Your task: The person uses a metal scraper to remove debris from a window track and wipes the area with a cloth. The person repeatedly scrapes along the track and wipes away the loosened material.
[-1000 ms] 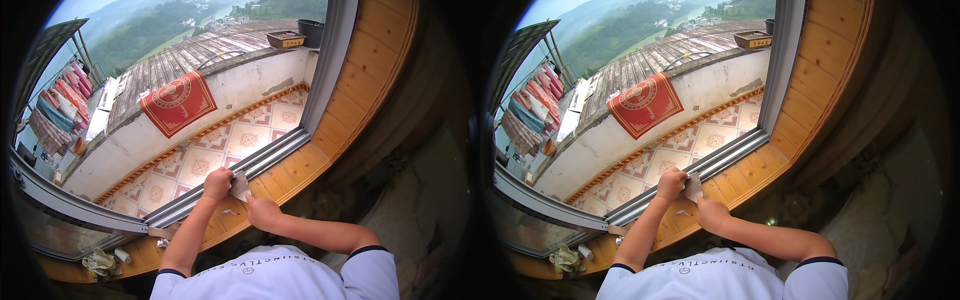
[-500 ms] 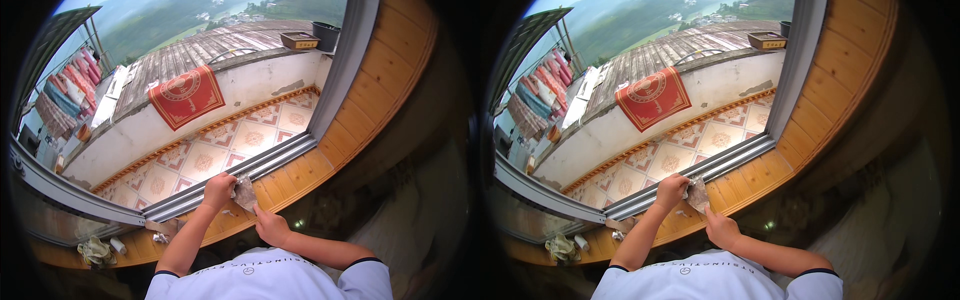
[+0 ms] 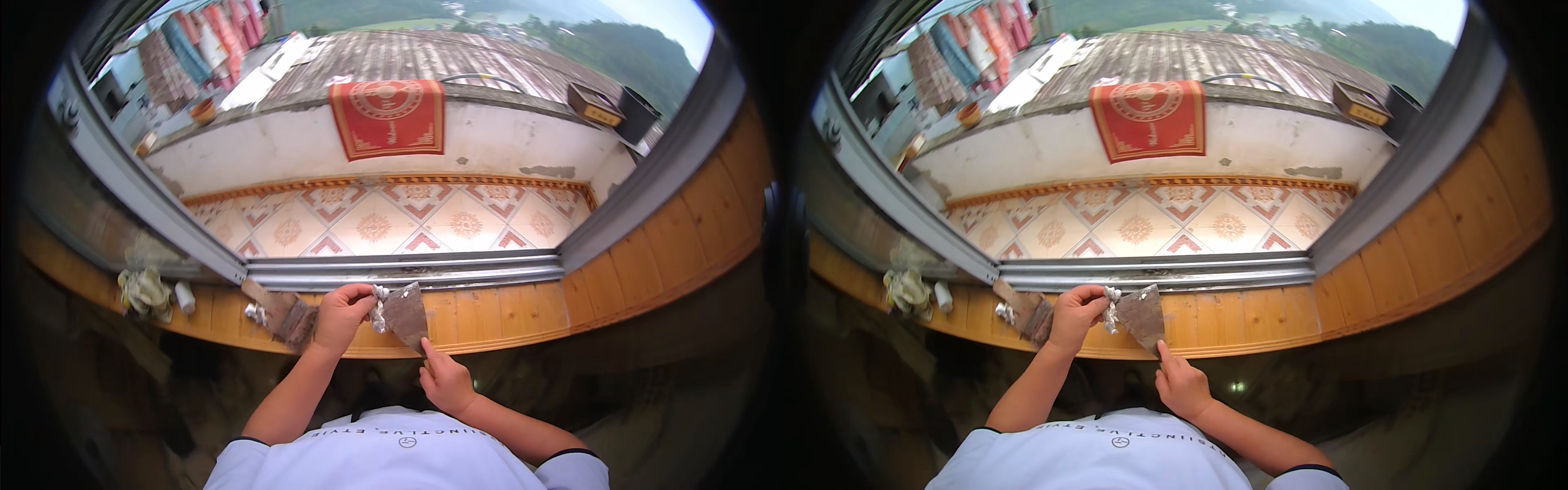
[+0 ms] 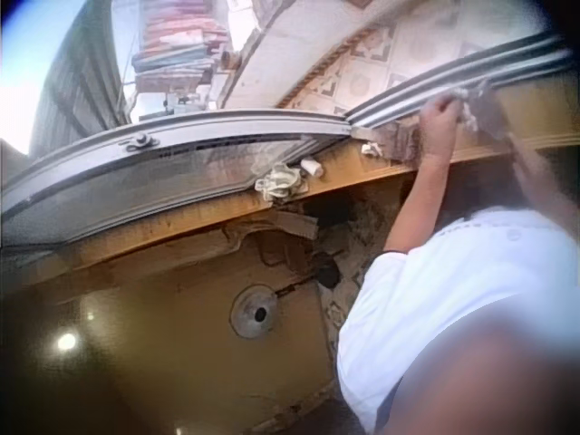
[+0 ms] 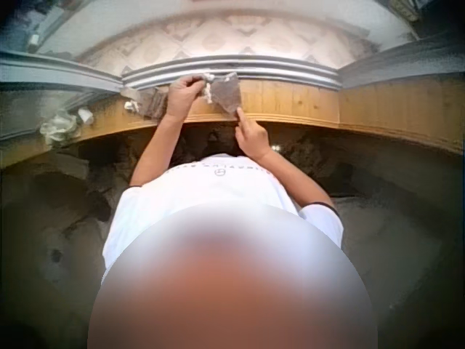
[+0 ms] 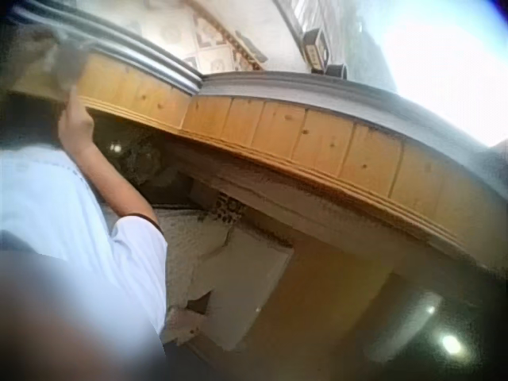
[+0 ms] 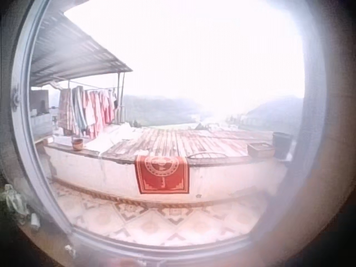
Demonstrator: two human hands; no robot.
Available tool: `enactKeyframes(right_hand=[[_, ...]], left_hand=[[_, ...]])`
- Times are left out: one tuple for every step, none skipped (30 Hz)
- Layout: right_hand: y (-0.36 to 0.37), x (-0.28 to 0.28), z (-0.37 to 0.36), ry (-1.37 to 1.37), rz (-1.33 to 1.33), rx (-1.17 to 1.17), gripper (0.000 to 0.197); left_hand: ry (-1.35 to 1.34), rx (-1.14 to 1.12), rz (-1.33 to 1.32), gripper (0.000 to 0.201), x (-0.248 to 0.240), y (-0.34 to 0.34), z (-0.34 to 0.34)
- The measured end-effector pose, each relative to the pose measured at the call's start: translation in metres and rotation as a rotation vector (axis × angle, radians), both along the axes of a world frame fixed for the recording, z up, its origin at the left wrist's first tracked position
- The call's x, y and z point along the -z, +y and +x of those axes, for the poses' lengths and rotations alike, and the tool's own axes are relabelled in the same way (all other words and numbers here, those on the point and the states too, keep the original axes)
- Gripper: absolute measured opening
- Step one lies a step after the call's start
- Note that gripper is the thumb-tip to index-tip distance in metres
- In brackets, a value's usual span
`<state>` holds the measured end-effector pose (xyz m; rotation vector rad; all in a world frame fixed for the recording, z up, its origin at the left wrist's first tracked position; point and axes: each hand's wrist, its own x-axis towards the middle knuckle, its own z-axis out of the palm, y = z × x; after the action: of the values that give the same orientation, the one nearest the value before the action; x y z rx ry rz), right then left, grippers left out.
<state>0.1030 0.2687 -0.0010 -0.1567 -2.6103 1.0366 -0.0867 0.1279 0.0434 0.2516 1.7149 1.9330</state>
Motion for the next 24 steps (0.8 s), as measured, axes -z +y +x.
enactKeyframes(right_hand=[[0.001, -0.002, 0.002, 0.018, -0.009, -0.013, 0.056], [0.001, -0.002, 0.002, 0.026, -0.027, -0.039, 0.056], [0.000, -0.001, 0.002, 0.033, -0.046, -0.065, 0.056], [-0.002, -0.003, 0.003, 0.041, -0.060, -0.086, 0.057], [-0.003, -0.005, 0.003, 0.038, -0.063, -0.114, 0.057], [-0.006, -0.006, 0.003, 0.034, -0.054, -0.143, 0.056], [-0.009, -0.007, 0.003, 0.038, -0.044, -0.172, 0.056], [-0.014, -0.008, 0.003, 0.037, -0.038, -0.208, 0.056], [-0.020, -0.009, 0.001, 0.048, -0.017, -0.245, 0.056], [-0.027, -0.011, -0.001, 0.060, -0.002, -0.291, 0.057], [-0.036, -0.011, -0.003, 0.067, 0.011, -0.337, 0.057], [-0.045, -0.012, -0.005, 0.056, 0.027, -0.365, 0.057], [-0.054, -0.013, -0.006, 0.044, 0.038, -0.404, 0.058], [-0.063, -0.010, -0.008, 0.028, 0.041, -0.455, 0.058], [-0.070, -0.002, -0.007, -0.004, 0.089, -0.491, 0.057], [-0.080, 0.004, -0.007, -0.020, 0.087, -0.548, 0.057], [-0.091, 0.012, -0.007, -0.037, 0.088, -0.601, 0.058], [-0.103, 0.018, -0.009, -0.051, 0.086, -0.649, 0.059], [-0.118, 0.023, -0.012, -0.030, 0.079, -0.707, 0.060], [-0.129, 0.032, -0.012, -0.048, 0.066, -0.754, 0.061], [-0.143, 0.043, -0.013, -0.087, 0.054, -0.797, 0.061], [-0.156, 0.055, -0.014, -0.126, 0.045, -0.831, 0.061], [-0.170, 0.072, -0.017, -0.139, 0.015, -0.839, 0.061], [-0.182, 0.091, -0.019, -0.180, 0.011, -0.858, 0.061]], left_hand=[[-0.057, -0.018, 0.042, 0.013, -0.007, -0.005, 0.007], [-0.117, -0.048, 0.083, 0.013, -0.008, -0.014, 0.013], [-0.112, -0.070, 0.071, 0.014, -0.003, -0.026, 0.016], [-0.135, -0.109, 0.085, 0.014, -0.005, -0.038, 0.022], [-0.160, -0.143, 0.107, 0.014, -0.007, -0.047, 0.028], [-0.183, -0.177, 0.130, 0.014, -0.008, -0.057, 0.033], [-0.174, -0.184, 0.139, 0.014, -0.009, -0.069, 0.037], [-0.196, -0.219, 0.167, 0.014, -0.008, -0.083, 0.041], [-0.216, -0.255, 0.195, 0.013, -0.006, -0.098, 0.046], [-0.234, -0.300, 0.221, 0.013, -0.006, -0.115, 0.052], [-0.234, -0.319, 0.259, 0.012, -0.004, -0.133, 0.057], [-0.248, -0.338, 0.270, 0.012, -0.001, -0.149, 0.062], [-0.260, -0.368, 0.277, 0.012, 0.002, -0.166, 0.067], [-0.277, -0.413, 0.278, 0.012, 0.005, -0.185, 0.074], [-0.284, -0.454, 0.272, 0.013, 0.007, -0.201, 0.079], [-0.319, -0.476, 0.281, 0.013, 0.016, -0.220, 0.085], [-0.339, -0.510, 0.299, 0.014, 0.027, -0.239, 0.093], [-0.357, -0.538, 0.316, 0.014, 0.036, -0.258, 0.102], [-0.369, -0.578, 0.318, 0.014, 0.044, -0.278, 0.114], [-0.403, -0.656, 0.292, 0.015, 0.050, -0.295, 0.123], [-0.440, -0.731, 0.266, 0.015, 0.056, -0.311, 0.135], [-0.480, -0.795, 0.243, 0.015, 0.063, -0.325, 0.146], [-0.478, -0.840, 0.277, 0.015, 0.075, -0.340, 0.155], [-0.503, -0.902, 0.244, 0.014, 0.083, -0.351, 0.165]])
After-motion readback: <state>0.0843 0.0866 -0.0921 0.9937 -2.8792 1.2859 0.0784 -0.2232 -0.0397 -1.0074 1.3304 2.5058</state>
